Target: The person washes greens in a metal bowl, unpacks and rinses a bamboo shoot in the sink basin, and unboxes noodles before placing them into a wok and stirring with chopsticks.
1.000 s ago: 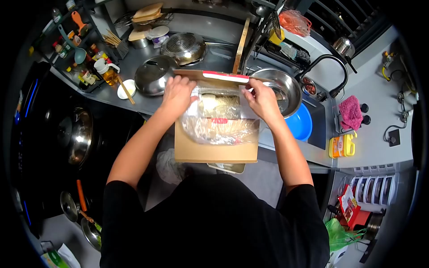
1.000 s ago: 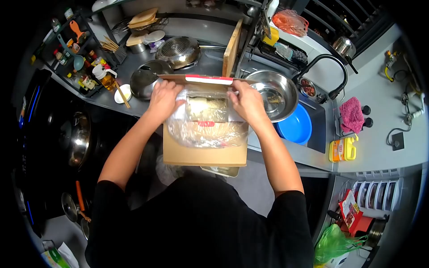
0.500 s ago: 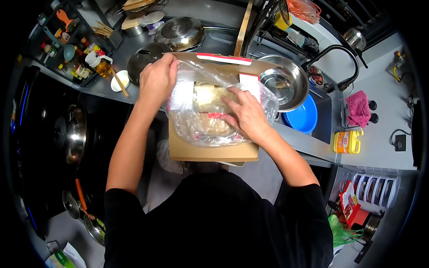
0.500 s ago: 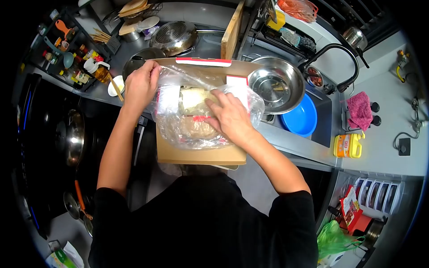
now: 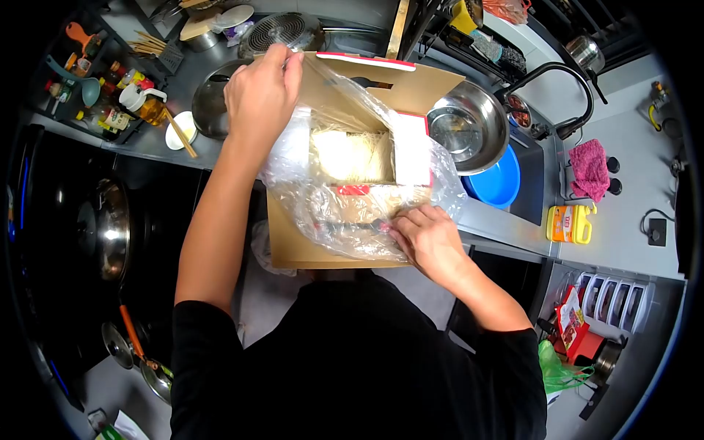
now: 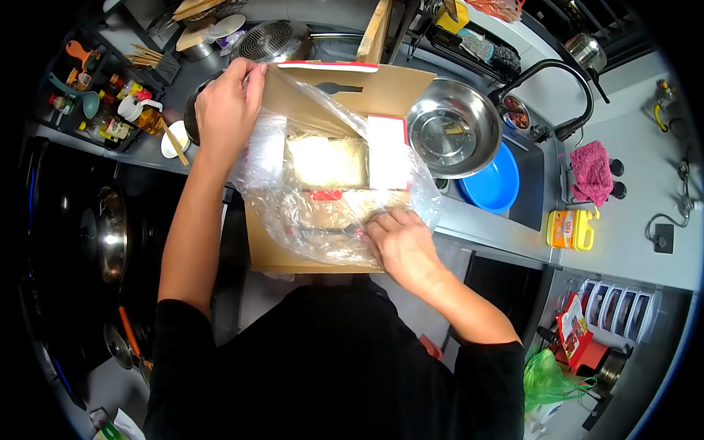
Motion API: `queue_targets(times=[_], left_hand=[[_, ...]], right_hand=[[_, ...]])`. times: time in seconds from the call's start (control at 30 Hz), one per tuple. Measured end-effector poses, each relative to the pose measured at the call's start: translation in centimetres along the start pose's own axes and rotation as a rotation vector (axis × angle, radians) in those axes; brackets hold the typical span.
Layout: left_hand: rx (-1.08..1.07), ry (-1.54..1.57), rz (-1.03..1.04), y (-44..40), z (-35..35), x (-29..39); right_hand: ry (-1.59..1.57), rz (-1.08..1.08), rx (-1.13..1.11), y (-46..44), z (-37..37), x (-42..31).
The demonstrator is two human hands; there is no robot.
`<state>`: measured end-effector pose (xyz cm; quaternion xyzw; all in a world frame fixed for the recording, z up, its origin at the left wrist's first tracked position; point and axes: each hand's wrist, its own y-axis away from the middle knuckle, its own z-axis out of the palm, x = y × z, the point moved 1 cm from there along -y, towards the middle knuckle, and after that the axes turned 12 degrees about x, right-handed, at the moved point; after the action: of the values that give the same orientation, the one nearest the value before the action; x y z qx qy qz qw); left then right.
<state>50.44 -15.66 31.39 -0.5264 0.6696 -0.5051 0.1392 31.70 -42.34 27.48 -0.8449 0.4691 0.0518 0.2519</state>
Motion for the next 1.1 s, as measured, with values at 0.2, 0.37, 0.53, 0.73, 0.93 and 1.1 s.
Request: queue_targets(times=[0.2,0.37,0.53,0.73,0.93,1.1], left_hand=[[0.006,0.113,0.037,0.3,-0.3,0.1],[0.025,0.196,0.05,1.3,-1.8,-0.5],[0.153,0.149,0.114,2.4,-4.0,-0.9],[-0.138,0.381,0.167,9.1,-8.4,2.7],[-0.553,0.294,0.049,13.0,-6.2,5.2],[-0.657,0.14,0.103,14.3,-6.1,5.3]], right_hand=[[0.023,-0.034,0.12,-5.6,-4.1,-2.2],[0.002,-0.189,-0.18,-9.5,-0.4,-1.6],[0.29,-0.279,-0.323,-10.0,0.7,2.0],[0.419,-0.287,-0.311,-9.0,-1.0,3.8],[0.433,-0.264,-0.321,-8.2,1.3,6.0],[0.367,-0.262,-0.238,-9.4,-2.0,5.8]])
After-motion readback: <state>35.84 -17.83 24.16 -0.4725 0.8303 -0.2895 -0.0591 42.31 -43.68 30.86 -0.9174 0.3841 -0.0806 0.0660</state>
